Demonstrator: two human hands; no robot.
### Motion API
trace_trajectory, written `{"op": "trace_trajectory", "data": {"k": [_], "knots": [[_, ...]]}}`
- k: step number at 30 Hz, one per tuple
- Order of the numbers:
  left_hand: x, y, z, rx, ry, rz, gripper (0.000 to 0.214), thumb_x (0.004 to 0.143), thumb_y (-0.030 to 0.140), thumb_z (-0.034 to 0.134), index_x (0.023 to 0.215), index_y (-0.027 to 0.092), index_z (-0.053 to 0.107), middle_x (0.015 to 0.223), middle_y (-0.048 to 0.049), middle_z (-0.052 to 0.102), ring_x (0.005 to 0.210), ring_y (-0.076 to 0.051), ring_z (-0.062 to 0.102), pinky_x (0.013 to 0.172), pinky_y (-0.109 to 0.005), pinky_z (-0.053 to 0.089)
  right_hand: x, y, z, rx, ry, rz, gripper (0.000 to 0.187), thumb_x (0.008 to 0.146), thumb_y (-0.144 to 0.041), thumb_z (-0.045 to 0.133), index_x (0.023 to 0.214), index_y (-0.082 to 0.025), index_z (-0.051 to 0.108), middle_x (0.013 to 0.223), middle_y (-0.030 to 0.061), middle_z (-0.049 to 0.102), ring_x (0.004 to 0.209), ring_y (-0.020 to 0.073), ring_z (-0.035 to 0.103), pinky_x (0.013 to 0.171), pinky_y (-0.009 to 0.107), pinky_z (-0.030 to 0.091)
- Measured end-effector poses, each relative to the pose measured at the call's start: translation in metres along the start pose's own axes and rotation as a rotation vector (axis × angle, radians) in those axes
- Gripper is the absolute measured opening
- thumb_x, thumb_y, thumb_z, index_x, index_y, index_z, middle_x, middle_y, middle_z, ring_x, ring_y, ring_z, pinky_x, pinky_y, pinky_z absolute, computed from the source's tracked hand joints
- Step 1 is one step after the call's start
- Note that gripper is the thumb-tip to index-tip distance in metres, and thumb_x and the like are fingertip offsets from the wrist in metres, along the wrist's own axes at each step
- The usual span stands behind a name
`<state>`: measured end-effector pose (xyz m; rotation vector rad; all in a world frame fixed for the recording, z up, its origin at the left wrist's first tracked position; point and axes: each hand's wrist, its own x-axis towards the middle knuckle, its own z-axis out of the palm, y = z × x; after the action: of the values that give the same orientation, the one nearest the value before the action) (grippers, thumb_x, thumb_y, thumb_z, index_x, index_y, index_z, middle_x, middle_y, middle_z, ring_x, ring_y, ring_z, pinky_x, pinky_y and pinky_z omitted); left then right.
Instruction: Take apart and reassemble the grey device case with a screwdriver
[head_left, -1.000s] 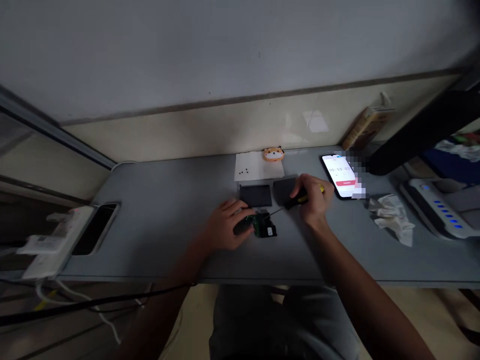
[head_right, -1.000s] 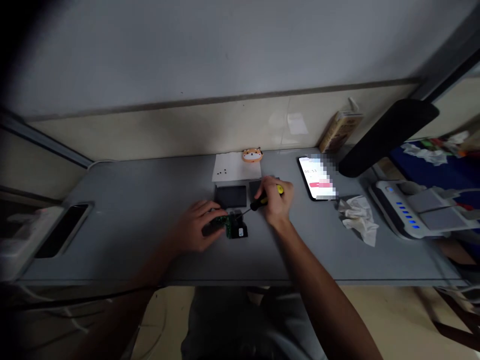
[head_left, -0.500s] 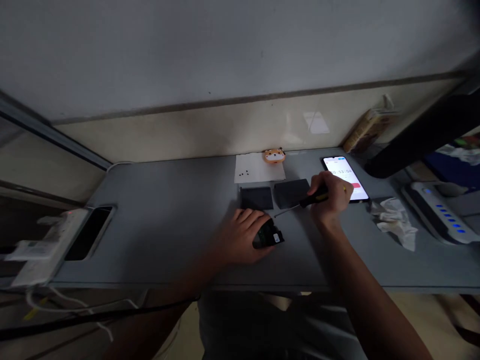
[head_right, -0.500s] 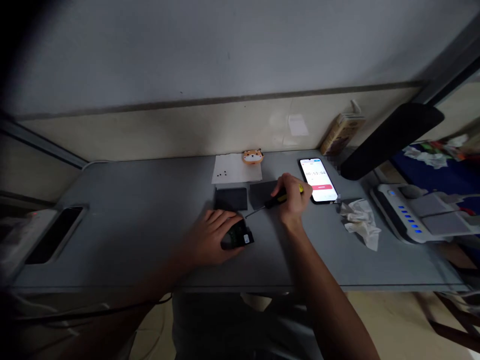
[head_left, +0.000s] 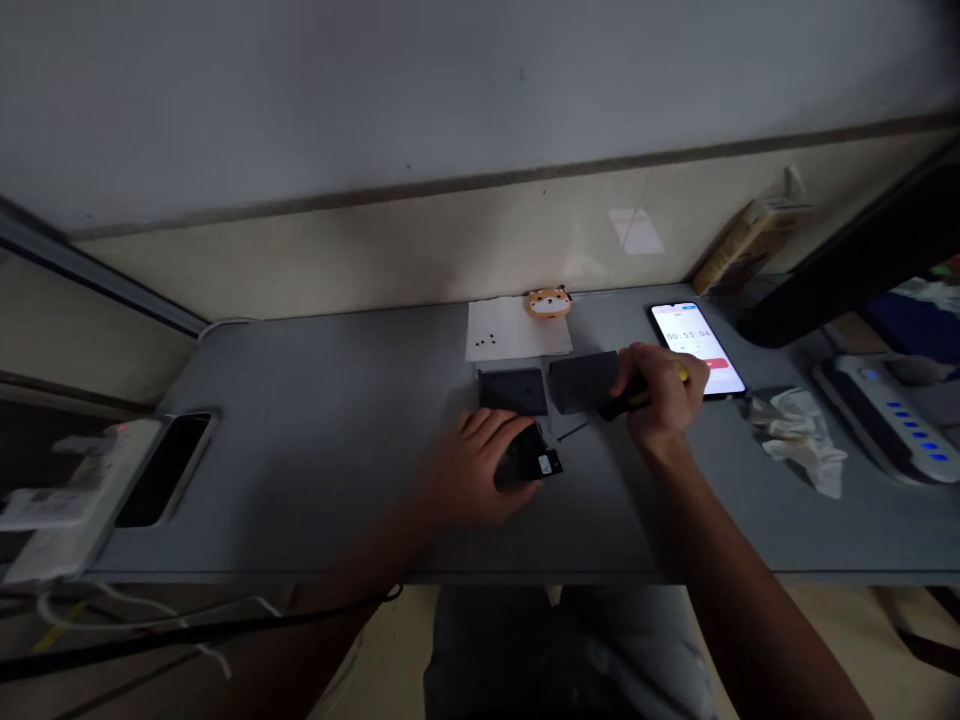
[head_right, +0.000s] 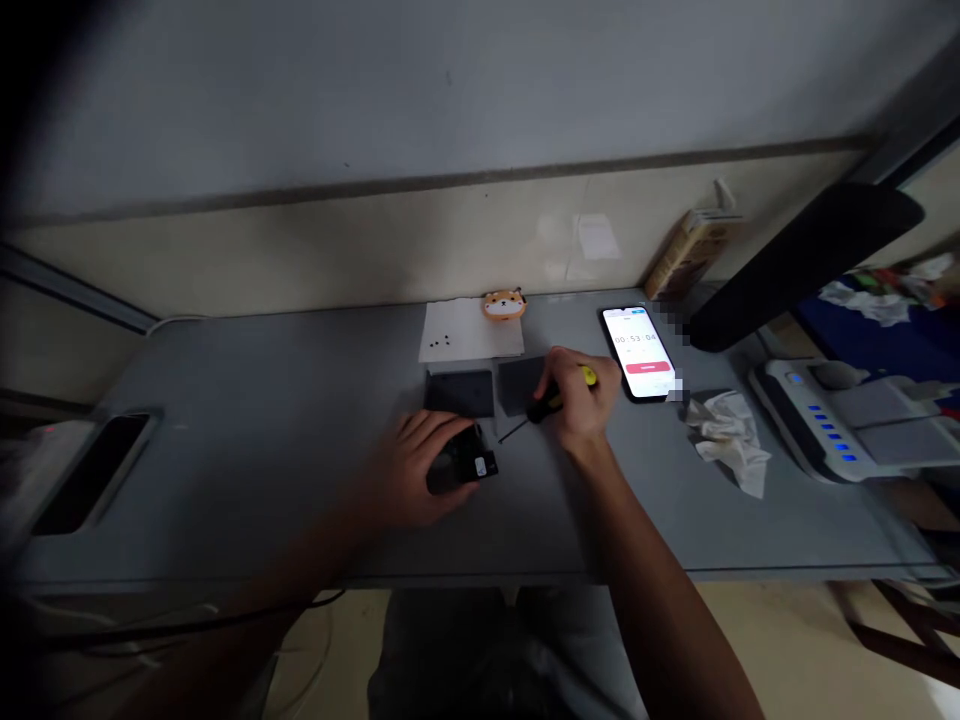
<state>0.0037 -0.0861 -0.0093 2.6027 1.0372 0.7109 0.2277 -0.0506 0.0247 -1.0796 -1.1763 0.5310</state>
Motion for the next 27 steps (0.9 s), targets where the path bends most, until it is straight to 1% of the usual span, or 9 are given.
{"op": "trace_trajectory", "data": {"k": [2,5,7,11,15,17,20,25,27], "knots": [[-0.001,-0.003,-0.006,-0.052,0.019,-0.042,0.055,0.09,0.044,0.063,0.137,0.014,0.057,0.121,-0.015,0.068,0.111,-0.031,0.062,0.097,-0.045,0.048,0.0,-0.001,0.001,-0.027,0.02,-0.002,0.045,0.084,-0.031,0.05,0.04,-0.024,0.053,0.039,-0.0003,0.046,0.043,0.0122,0.042,0.045,0.028,0.032],[-0.004,-0.008,-0.013,-0.115,0.048,-0.089,0.055,0.093,0.035,0.058,0.145,0.018,0.05,0.126,-0.014,0.066,0.113,-0.03,0.062,0.098,-0.046,0.049,0.002,-0.001,0.003,-0.037,0.042,0.003,0.044,0.082,-0.03,0.049,0.039,-0.024,0.052,0.039,-0.0005,0.045,0.043,0.0122,0.042,0.045,0.028,0.031],[-0.007,-0.012,-0.017,-0.158,0.064,-0.108,0.054,0.094,0.032,0.056,0.146,0.02,0.048,0.128,-0.0134,0.066,0.112,-0.029,0.062,0.099,-0.046,0.049,0.002,-0.001,0.003,-0.036,0.031,0.009,0.043,0.081,-0.03,0.048,0.039,-0.024,0.052,0.039,-0.0008,0.045,0.043,0.012,0.042,0.045,0.028,0.031],[-0.008,-0.017,-0.019,-0.205,0.054,-0.15,0.047,0.097,0.032,0.05,0.143,0.023,0.052,0.127,-0.0115,0.067,0.111,-0.027,0.063,0.098,-0.045,0.05,0.001,-0.001,0.003,-0.058,-0.006,0.035,0.042,0.08,-0.032,0.048,0.039,-0.023,0.051,0.04,-0.001,0.045,0.043,0.0118,0.042,0.045,0.028,0.03],[-0.005,-0.023,-0.016,-0.18,0.064,-0.17,0.038,0.101,0.034,0.045,0.134,0.021,0.06,0.119,-0.0104,0.071,0.106,-0.025,0.065,0.096,-0.043,0.052,-0.001,-0.002,0.004,-0.051,-0.046,0.041,0.04,0.079,-0.03,0.047,0.04,-0.023,0.05,0.04,-0.0012,0.046,0.044,0.0117,0.044,0.047,0.028,0.032],[-0.002,-0.026,-0.013,-0.158,0.061,-0.193,0.037,0.104,0.035,0.039,0.128,0.021,0.064,0.114,-0.0096,0.073,0.106,-0.025,0.066,0.097,-0.043,0.052,-0.002,-0.003,0.005,-0.046,-0.052,0.044,0.041,0.08,-0.031,0.046,0.041,-0.023,0.05,0.04,-0.0013,0.046,0.044,0.0116,0.044,0.048,0.028,0.033],[0.001,-0.03,-0.007,-0.148,0.057,-0.242,0.044,0.107,0.04,0.032,0.123,0.021,0.067,0.111,-0.0093,0.074,0.105,-0.025,0.067,0.099,-0.043,0.052,-0.002,-0.001,0.006,-0.041,-0.05,0.049,0.041,0.082,-0.031,0.046,0.041,-0.023,0.05,0.04,-0.0014,0.048,0.044,0.0116,0.045,0.048,0.027,0.033],[0.003,-0.032,-0.004,-0.221,0.087,-0.355,0.062,0.105,0.062,0.025,0.117,0.022,0.071,0.11,-0.0094,0.075,0.107,-0.026,0.068,0.098,-0.041,0.054,-0.002,0.002,0.007,-0.04,-0.043,0.042,0.044,0.085,-0.034,0.047,0.042,-0.024,0.049,0.041,-0.0017,0.047,0.045,0.0126,0.045,0.049,0.028,0.035],[0.003,-0.033,-0.006,-0.286,0.102,-0.406,0.068,0.102,0.07,0.024,0.112,0.021,0.072,0.104,-0.0096,0.075,0.104,-0.027,0.068,0.093,-0.041,0.055,-0.003,0.002,0.007,-0.037,-0.036,0.045,0.045,0.086,-0.036,0.048,0.043,-0.024,0.049,0.041,-0.0018,0.046,0.045,0.0126,0.045,0.05,0.029,0.036]]}}
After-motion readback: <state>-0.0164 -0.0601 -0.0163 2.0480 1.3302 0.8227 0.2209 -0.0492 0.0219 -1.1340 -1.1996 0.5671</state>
